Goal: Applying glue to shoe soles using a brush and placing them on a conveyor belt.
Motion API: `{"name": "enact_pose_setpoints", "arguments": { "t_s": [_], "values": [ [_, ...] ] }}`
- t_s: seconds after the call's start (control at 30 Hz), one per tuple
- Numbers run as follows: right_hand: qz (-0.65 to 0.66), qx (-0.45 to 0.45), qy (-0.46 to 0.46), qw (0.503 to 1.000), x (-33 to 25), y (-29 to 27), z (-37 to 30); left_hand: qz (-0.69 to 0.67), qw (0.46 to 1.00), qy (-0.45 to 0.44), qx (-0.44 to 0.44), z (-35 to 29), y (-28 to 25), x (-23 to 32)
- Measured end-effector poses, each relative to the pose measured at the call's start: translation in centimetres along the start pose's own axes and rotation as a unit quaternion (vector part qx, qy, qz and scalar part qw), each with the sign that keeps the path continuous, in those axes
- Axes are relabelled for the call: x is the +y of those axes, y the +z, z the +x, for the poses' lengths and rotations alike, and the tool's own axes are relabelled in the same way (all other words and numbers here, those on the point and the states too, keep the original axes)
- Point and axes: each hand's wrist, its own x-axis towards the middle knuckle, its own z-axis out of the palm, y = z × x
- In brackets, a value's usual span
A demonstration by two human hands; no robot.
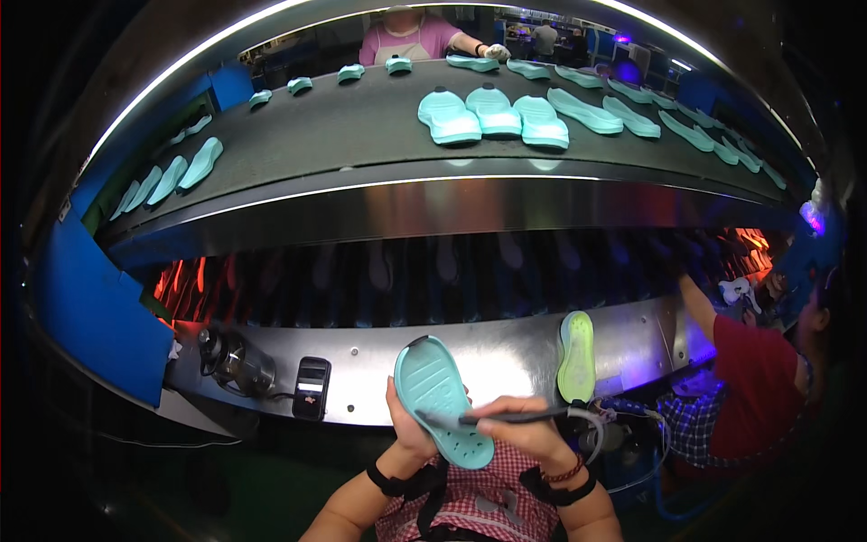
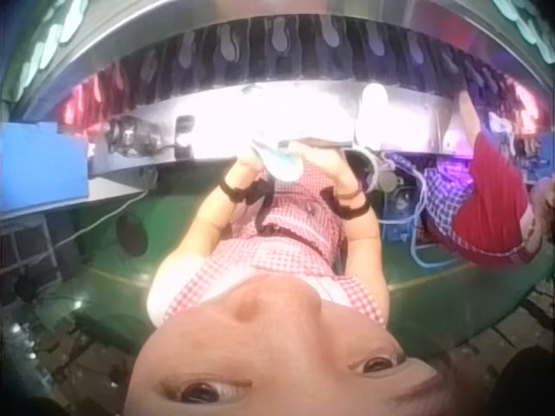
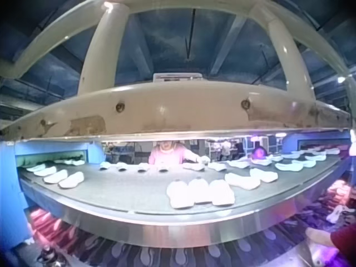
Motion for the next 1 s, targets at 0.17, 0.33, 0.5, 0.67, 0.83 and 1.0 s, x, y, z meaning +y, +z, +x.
{"name": "enact_pose_setpoints", "arguments": {
  "t_s": [0.17, 0.33, 0.5, 0.67, 0.83, 1.0],
  "values": [
    [0.113, -0.009, -0.03, 0.993, -0.1, 0.0, 0.1, -0.009, 1.0, -0.012, -0.004, 0.1, 0.2, 0.2],
    [-0.053, -0.048, -0.049, 0.996, -0.3, -0.1, -0.1, -0.016, 0.999, -0.012, -0.034, 0.1, 0.5, 0.5],
    [0.052, 0.056, -0.035, 0.996, -0.5, -0.2, -0.2, 0.004, 1.0, 0.006, -0.027, 0.3, 0.5, 0.8],
    [0.022, -0.074, -0.122, 0.99, -0.7, -0.5, -0.2, 0.002, 0.997, 0.042, -0.062, 0.7, 1.0, 0.9],
    [-0.054, 0.028, -0.063, 0.996, -0.7, -0.7, -0.1, 0.021, 0.996, 0.083, -0.026, 1.1, 1.7, 1.2],
    [0.144, -0.009, -0.105, 0.984, -0.6, -0.7, -0.1, 0.016, 0.989, 0.14, -0.04, 1.3, 2.0, 1.5]
  ]
}}
